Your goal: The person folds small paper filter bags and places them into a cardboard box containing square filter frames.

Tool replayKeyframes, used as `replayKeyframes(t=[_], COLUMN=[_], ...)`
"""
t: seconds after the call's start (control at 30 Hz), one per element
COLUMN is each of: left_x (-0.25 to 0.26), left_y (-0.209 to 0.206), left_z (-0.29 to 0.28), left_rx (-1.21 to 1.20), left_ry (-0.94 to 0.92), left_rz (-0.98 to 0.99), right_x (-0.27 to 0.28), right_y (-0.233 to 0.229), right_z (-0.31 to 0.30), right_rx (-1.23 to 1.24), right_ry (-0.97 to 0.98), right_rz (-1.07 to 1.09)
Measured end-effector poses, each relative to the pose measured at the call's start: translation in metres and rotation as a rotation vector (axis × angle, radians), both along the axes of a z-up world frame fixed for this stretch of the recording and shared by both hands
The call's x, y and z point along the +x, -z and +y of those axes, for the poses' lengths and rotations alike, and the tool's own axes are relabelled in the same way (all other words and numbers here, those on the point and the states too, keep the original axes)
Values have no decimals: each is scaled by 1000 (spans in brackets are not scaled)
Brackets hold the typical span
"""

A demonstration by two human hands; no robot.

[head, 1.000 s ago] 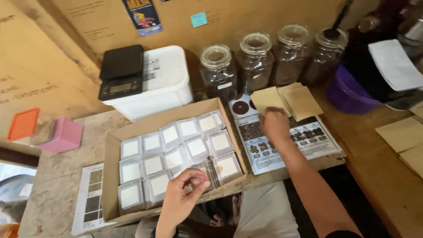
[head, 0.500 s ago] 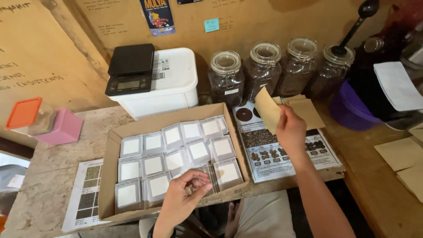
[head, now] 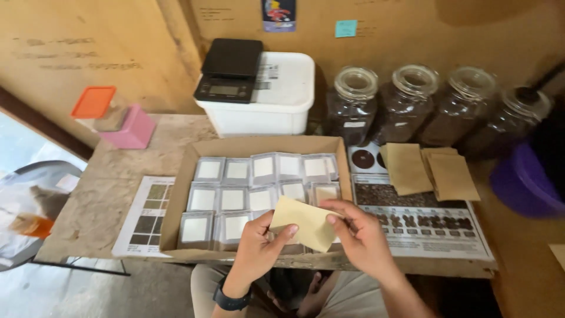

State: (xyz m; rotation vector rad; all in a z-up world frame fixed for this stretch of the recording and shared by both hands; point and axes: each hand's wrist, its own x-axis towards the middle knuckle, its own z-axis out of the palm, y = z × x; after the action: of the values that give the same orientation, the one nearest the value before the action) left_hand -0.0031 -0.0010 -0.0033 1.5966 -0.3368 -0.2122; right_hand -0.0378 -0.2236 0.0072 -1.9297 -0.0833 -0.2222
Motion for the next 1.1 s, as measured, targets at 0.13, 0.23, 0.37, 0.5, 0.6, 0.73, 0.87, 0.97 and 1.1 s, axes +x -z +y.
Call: replayKeyframes(t=[0.13,0.23,0.37,0.5,0.6,0.73,0.87,0.97,1.1], left_x=[-1,-1,3,4,4,4,-1,-1,-2], left_y=[21,21,23,20,11,11,10,8,-9], left_z=[5,4,3,-1,-6,-15,-22,-19,-9], left_rx=[2,-55,-53,-37,6,98,252,240,84], left_ry=[-111,-159,-196,-263,-320,-501,-457,-259,-132], left_rz=[-18,-2,-47,43,71,-136,-557,-549,-496], right_x=[4,7,11,9,7,5,0,-3,-3], right_y=[7,20,30,26,36,45,41,25,-1], right_z=[23,28,23,29,35,35,39,39,40], right_rx=[250,540,539,262,259,138,30,33,177], right_ry=[77,74,121,241,275,281,152,-7,-266], right_rz=[138,227,229,267,154,75,-47,-140,-195])
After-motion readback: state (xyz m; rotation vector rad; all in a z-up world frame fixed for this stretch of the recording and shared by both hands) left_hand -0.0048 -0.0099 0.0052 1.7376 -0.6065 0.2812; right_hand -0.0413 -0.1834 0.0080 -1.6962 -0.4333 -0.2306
